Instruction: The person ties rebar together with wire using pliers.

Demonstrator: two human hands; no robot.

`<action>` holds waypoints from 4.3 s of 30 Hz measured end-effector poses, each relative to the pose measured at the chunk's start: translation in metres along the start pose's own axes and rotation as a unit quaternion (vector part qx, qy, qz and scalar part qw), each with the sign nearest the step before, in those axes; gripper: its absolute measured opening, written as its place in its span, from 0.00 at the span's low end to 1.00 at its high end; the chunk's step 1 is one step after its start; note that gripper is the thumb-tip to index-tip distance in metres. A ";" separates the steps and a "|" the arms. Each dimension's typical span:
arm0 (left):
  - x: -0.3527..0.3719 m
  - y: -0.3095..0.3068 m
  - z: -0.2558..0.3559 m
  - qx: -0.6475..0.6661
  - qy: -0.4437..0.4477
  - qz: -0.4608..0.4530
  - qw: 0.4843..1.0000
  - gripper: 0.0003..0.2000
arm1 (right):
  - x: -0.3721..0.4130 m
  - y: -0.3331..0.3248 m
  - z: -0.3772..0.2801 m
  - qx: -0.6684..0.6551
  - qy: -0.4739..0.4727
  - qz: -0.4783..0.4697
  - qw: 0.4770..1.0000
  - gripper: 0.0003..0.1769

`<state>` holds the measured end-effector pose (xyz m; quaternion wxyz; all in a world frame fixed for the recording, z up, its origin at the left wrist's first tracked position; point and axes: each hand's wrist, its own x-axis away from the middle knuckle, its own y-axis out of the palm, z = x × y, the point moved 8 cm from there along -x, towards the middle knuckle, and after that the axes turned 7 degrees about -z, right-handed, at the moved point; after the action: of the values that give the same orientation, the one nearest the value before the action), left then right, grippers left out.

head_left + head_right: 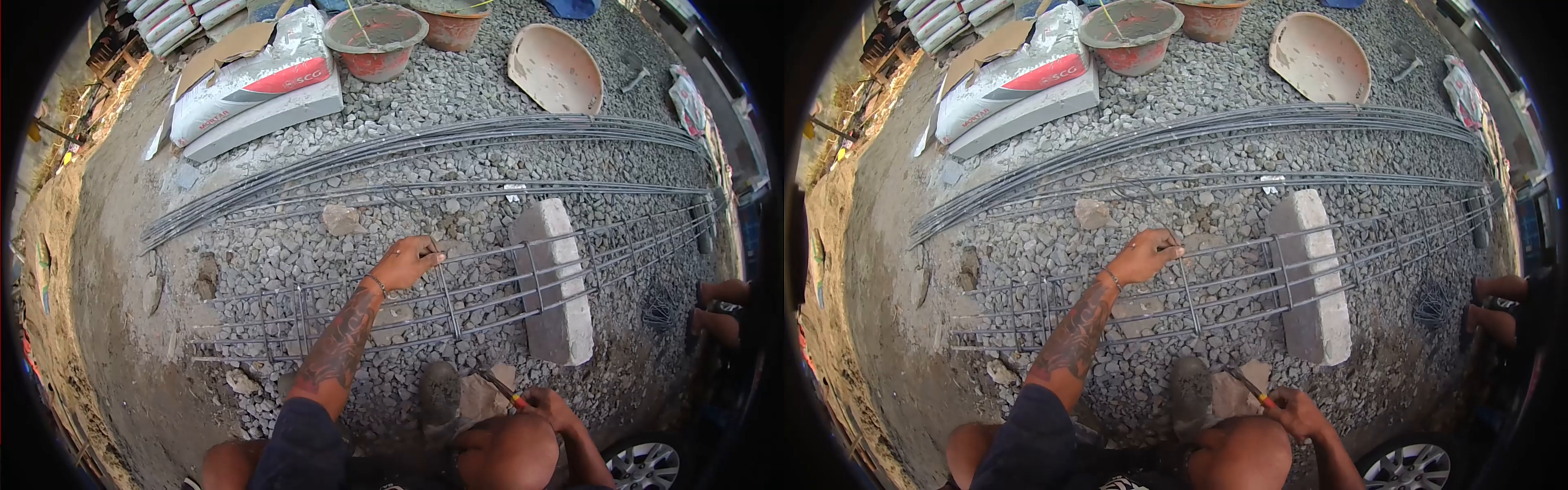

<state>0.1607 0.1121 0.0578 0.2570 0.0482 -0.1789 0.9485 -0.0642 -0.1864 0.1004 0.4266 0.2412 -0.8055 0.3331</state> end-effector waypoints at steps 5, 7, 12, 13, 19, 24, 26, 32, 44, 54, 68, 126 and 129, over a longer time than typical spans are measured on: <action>-0.007 0.004 -0.003 0.024 0.037 -0.026 0.999 0.19 | 0.040 -0.030 -0.081 0.048 -0.060 -0.046 0.996 0.13; -0.003 0.003 0.007 0.014 0.041 -0.028 0.999 0.19 | 0.042 -0.048 -0.127 0.165 -0.071 -0.017 0.984 0.14; -0.002 -0.003 0.022 -0.038 0.182 0.124 0.975 0.18 | 0.031 -0.078 -0.234 0.471 -0.175 0.109 0.857 0.13; -0.007 0.002 0.015 -0.001 0.089 0.068 0.994 0.17 | 0.026 -0.083 -0.248 0.497 -0.123 0.118 0.851 0.15; -0.003 0.003 0.016 0.054 0.125 0.033 0.990 0.14 | 0.010 -0.097 -0.246 0.488 -0.080 0.115 0.862 0.18; 0.000 -0.007 0.023 0.025 0.106 0.047 0.993 0.13 | -0.022 -0.099 -0.264 0.565 -0.174 0.061 0.804 0.17; 0.006 -0.010 0.025 0.027 0.087 0.061 0.994 0.13 | -0.028 -0.095 -0.281 0.592 -0.261 0.040 0.761 0.14; 0.007 -0.012 0.029 0.046 0.071 0.050 0.995 0.11 | -0.029 -0.094 -0.309 0.643 -0.302 0.016 0.704 0.14; 0.007 -0.010 0.029 0.030 0.100 0.060 0.993 0.11 | -0.037 -0.083 -0.324 0.677 -0.273 0.029 0.683 0.12; 0.013 -0.011 0.029 0.030 0.131 0.095 0.986 0.12 | -0.046 -0.080 -0.344 0.691 -0.248 -0.044 0.678 0.17; 0.011 -0.011 0.029 0.047 0.139 0.082 0.986 0.10 | -0.066 -0.078 -0.358 0.711 -0.236 -0.045 0.661 0.11; -0.036 -0.008 0.062 0.403 0.045 -0.020 0.914 0.12 | -0.116 -0.074 -0.419 -0.228 -0.548 -0.427 0.682 0.38; -0.033 -0.010 0.046 0.306 0.029 0.138 0.941 0.09 | -0.128 -0.078 -0.419 -0.227 -0.547 -0.346 0.728 0.38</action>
<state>0.1945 0.0876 0.0982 0.1012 0.0717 0.1229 0.9846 0.2752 0.0861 0.1913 0.0397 0.5397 -0.8117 -0.2198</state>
